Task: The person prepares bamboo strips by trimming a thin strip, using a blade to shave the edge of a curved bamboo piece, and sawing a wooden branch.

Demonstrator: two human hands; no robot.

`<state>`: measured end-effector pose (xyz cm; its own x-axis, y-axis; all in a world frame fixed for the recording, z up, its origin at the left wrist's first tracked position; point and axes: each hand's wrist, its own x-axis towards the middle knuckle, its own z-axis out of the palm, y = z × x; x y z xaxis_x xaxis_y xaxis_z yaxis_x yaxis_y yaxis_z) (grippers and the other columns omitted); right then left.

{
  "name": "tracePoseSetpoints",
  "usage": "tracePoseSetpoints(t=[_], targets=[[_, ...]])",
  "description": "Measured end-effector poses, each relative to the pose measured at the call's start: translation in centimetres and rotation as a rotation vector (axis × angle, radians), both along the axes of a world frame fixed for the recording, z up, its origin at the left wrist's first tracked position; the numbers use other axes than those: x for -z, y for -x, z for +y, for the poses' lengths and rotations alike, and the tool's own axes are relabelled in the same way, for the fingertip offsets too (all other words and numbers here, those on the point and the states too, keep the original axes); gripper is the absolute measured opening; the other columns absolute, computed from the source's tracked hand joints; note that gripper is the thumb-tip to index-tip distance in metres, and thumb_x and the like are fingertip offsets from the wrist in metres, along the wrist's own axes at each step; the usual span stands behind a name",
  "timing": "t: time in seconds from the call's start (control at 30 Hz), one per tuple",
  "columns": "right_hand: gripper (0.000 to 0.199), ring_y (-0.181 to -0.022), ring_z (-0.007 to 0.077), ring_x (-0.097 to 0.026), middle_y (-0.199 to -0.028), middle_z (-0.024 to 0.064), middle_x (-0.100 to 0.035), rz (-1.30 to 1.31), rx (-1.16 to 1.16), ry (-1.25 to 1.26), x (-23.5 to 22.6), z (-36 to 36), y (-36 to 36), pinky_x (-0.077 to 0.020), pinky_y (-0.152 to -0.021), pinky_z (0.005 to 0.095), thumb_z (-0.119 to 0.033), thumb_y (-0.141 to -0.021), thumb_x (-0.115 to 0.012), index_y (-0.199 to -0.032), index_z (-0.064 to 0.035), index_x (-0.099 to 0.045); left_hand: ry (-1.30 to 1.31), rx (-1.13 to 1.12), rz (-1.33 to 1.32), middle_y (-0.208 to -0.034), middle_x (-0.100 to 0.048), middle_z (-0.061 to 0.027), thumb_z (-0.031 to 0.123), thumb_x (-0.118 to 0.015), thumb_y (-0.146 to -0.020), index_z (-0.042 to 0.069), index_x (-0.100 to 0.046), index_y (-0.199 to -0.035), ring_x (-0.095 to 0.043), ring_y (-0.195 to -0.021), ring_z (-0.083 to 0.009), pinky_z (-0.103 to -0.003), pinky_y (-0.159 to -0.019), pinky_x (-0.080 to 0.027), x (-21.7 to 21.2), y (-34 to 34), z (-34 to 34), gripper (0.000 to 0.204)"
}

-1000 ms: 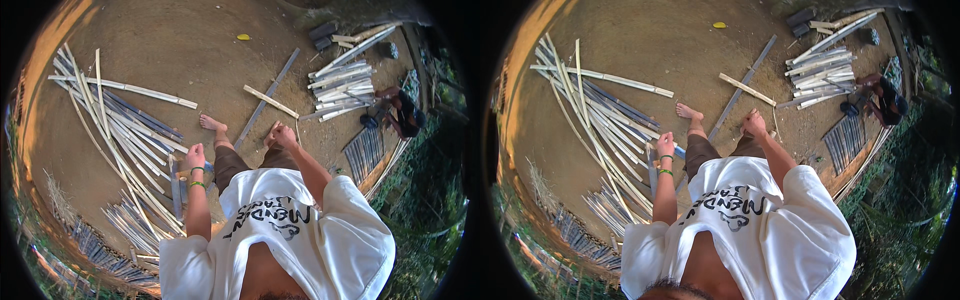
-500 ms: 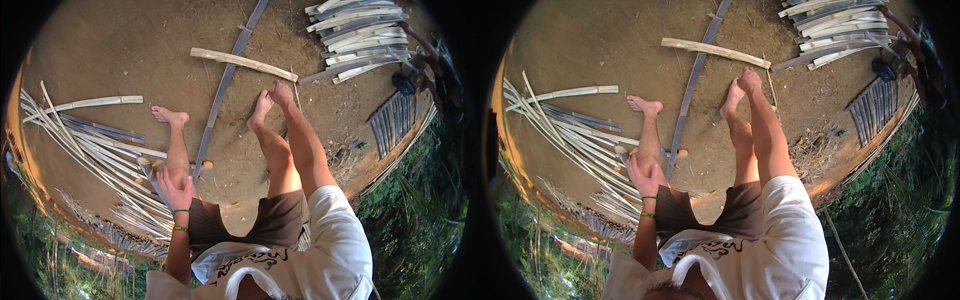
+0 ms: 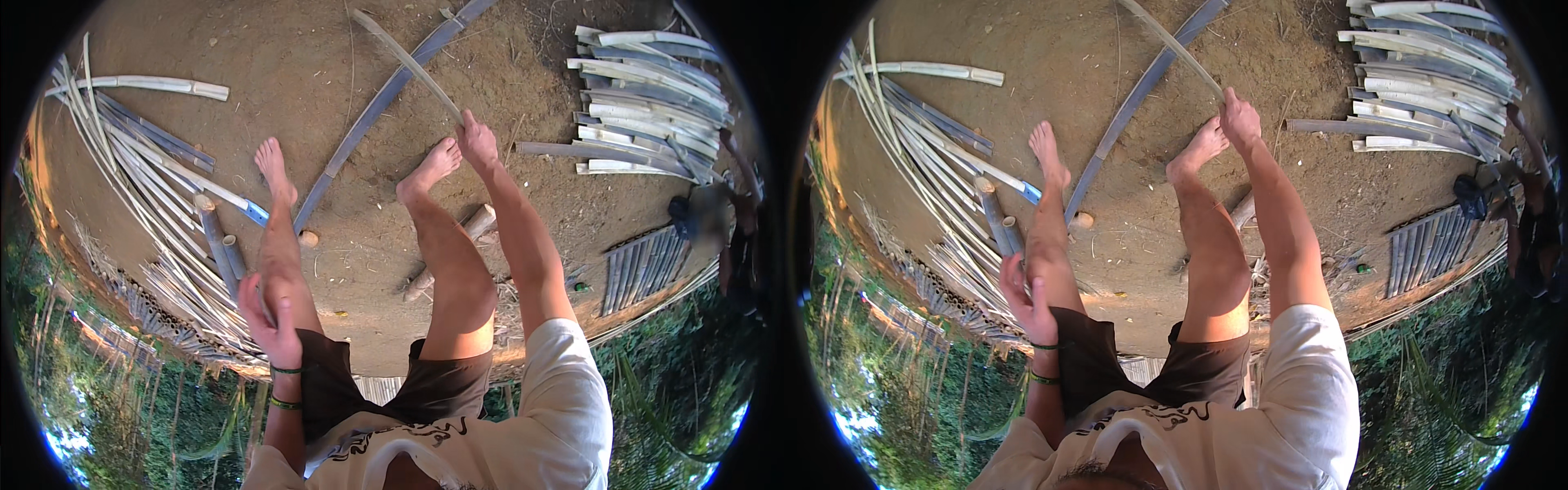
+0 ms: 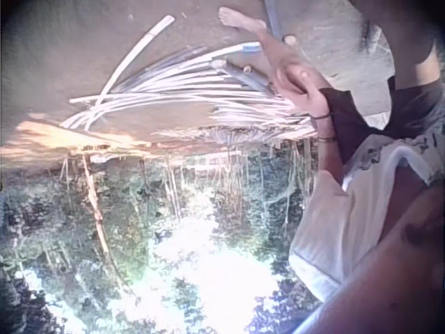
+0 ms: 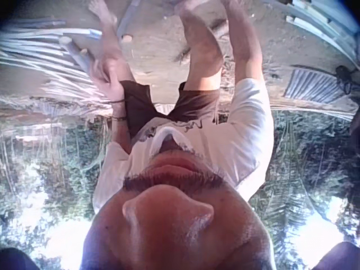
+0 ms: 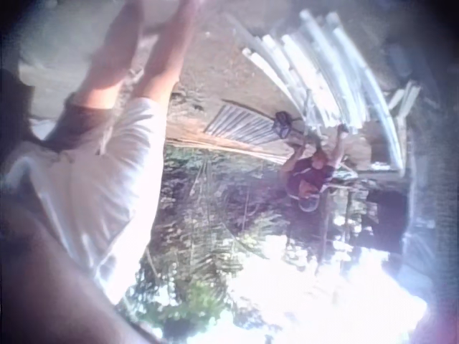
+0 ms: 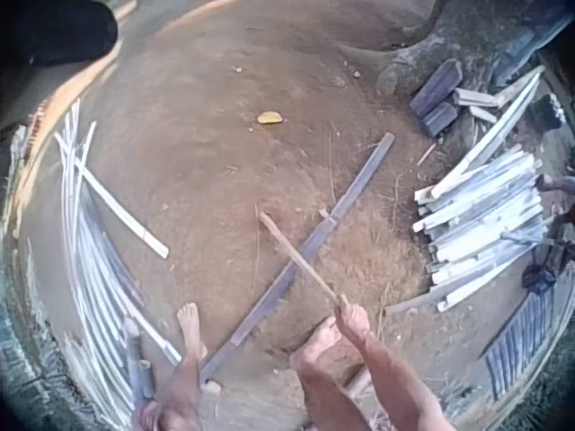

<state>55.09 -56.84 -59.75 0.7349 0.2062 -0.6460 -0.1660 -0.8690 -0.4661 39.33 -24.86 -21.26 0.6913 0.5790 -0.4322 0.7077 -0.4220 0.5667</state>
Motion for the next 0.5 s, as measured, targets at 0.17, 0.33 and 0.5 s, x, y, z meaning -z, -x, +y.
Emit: tracePoseSetpoints(t=[0.17, 0.33, 0.5], targets=[[0.047, -0.083, 0.0473, -0.065, -0.083, 0.0267, -0.068, 0.063, -0.096, -0.072, -11.6, 1.6, 3.1, -0.0528, -0.076, 0.0538, -0.038, -0.089, -0.064, -0.118, -0.0035, -0.054, 0.172, 0.265, 0.082, -0.131, -0.056, -0.0154, 0.008, -0.065, -0.089, 0.000, -0.046, -0.137, -0.048, -0.130, -0.0276, -0.040, -0.111, -0.035, -2.1, 1.6, -3.1, 0.052], [0.048, -0.084, 0.0475, -0.064, -0.082, 0.0279, -0.067, 0.162, -0.283, -0.022, -16.8, 1.6, 9.6, -0.0510, -0.074, 0.0532, -0.043, -0.085, -0.069, -0.102, 0.0001, -0.058, 0.157, 0.107, 0.167, -0.120, -0.063, -0.0147, 0.016, -0.071, -0.088, 0.001, -0.052, -0.132, -0.058, -0.119, -0.0270, -0.038, -0.102, -0.044, -3.6, 12.2, -0.1, 0.050], [0.050, -0.088, 0.0432, -0.066, -0.089, 0.0258, -0.069, 0.150, -0.221, 0.104, -21.3, 2.8, 17.0, -0.0517, -0.077, 0.0490, -0.043, -0.083, -0.071, -0.106, 0.0009, -0.064, 0.126, -0.257, 0.207, -0.113, -0.066, -0.0123, 0.020, -0.072, -0.088, 0.007, -0.054, -0.132, -0.062, -0.108, -0.0235, -0.037, -0.091, -0.048, -1.5, 29.3, 6.5, 0.049]])
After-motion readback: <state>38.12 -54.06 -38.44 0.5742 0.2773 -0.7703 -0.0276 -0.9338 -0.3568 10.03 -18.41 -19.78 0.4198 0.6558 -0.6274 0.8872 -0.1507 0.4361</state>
